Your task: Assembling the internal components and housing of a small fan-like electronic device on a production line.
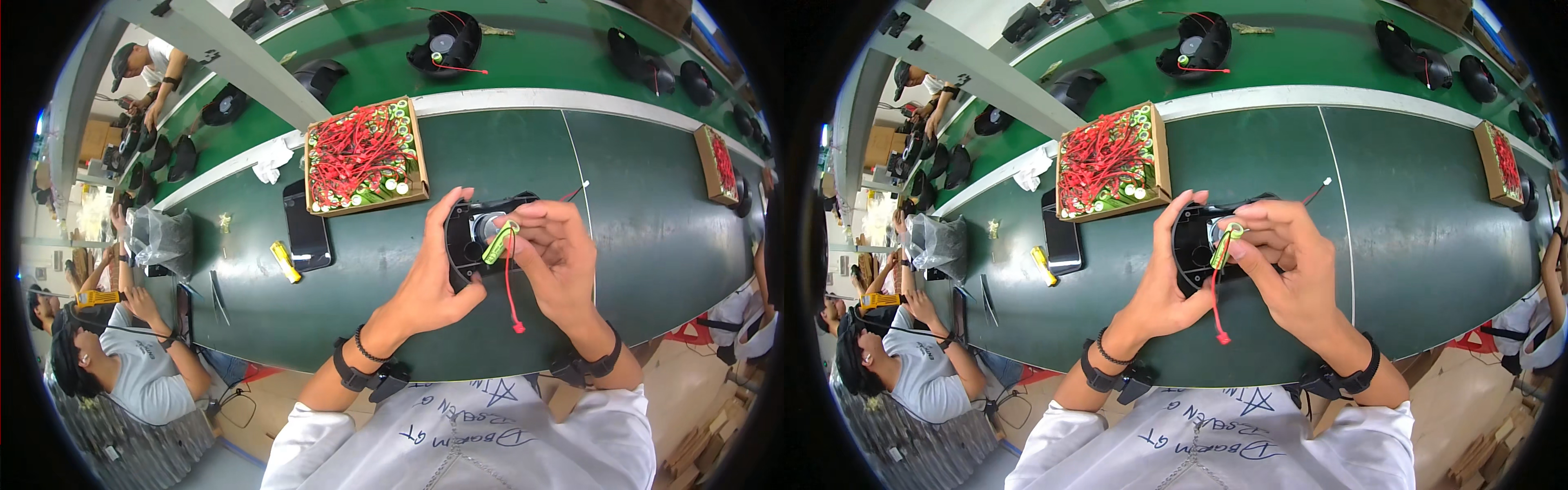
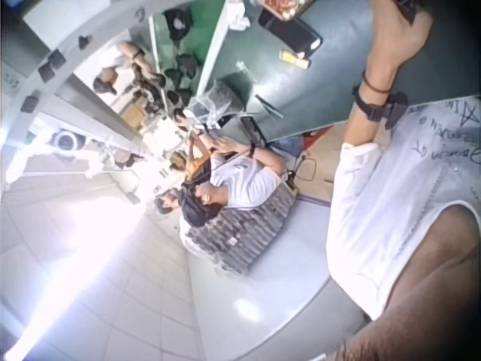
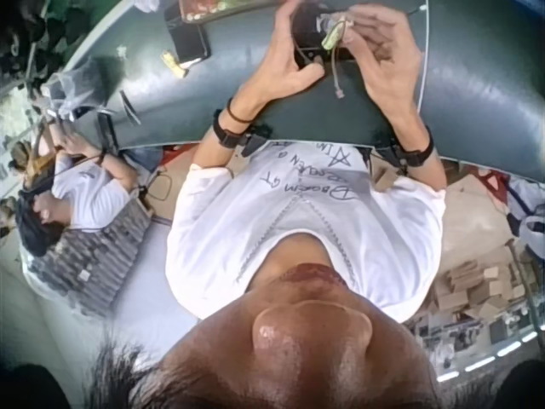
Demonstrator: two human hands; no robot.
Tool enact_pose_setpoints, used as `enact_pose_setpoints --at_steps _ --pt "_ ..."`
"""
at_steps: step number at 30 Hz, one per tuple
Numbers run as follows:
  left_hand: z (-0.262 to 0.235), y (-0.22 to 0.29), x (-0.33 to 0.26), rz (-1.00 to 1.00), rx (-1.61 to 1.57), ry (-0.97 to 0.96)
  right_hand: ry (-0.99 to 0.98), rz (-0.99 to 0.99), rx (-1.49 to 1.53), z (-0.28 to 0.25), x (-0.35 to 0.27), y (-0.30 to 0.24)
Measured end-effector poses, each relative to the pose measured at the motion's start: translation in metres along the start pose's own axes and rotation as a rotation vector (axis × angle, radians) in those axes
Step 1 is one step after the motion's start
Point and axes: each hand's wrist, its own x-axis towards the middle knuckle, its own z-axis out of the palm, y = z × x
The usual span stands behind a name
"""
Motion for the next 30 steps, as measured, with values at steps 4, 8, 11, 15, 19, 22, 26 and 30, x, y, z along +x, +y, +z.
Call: enact_pose_setpoints --at_steps 4,8,11,15,19,22,26,30 --pt "-0.002 -0.006 -0.002 0.046 0.178 0.006 -0.034 -0.052 -0.004 0.001 0.000 -0.002" --pt "0.000 -0.003 0.001 0.149 0.258 0.026 -0.169 -0.398 -0.390 -0.005 0.001 0.005" --pt "0.000 -0.006 0.001 0.150 0.236 0.028 -0.140 -0.422 -0.494 -0.004 0.000 -0.001" --pt "0.002 -0.008 -0.001 0.146 0.225 0.010 -0.205 -0.423 -0.597 -0.004 -0.005 0.005" --pt "-0.005 -0.009 -0.002 0.176 0.252 -0.011 -0.349 -0.485 -0.870 -0.013 0.001 -0.005" --pt "-0.008 -0.006 -0.002 0.215 0.278 -0.053 -0.351 -0.475 -0.962 -0.013 -0.002 -0.011" --pt "-0.013 -0.011 -0.003 0.214 0.200 -0.090 -0.359 -0.484 -1.014 -0.010 -0.004 -0.011" --pt "-0.027 -0.003 -0.001 0.122 0.028 -0.138 -0.422 -0.481 -1.002 -0.010 0.005 -0.029"
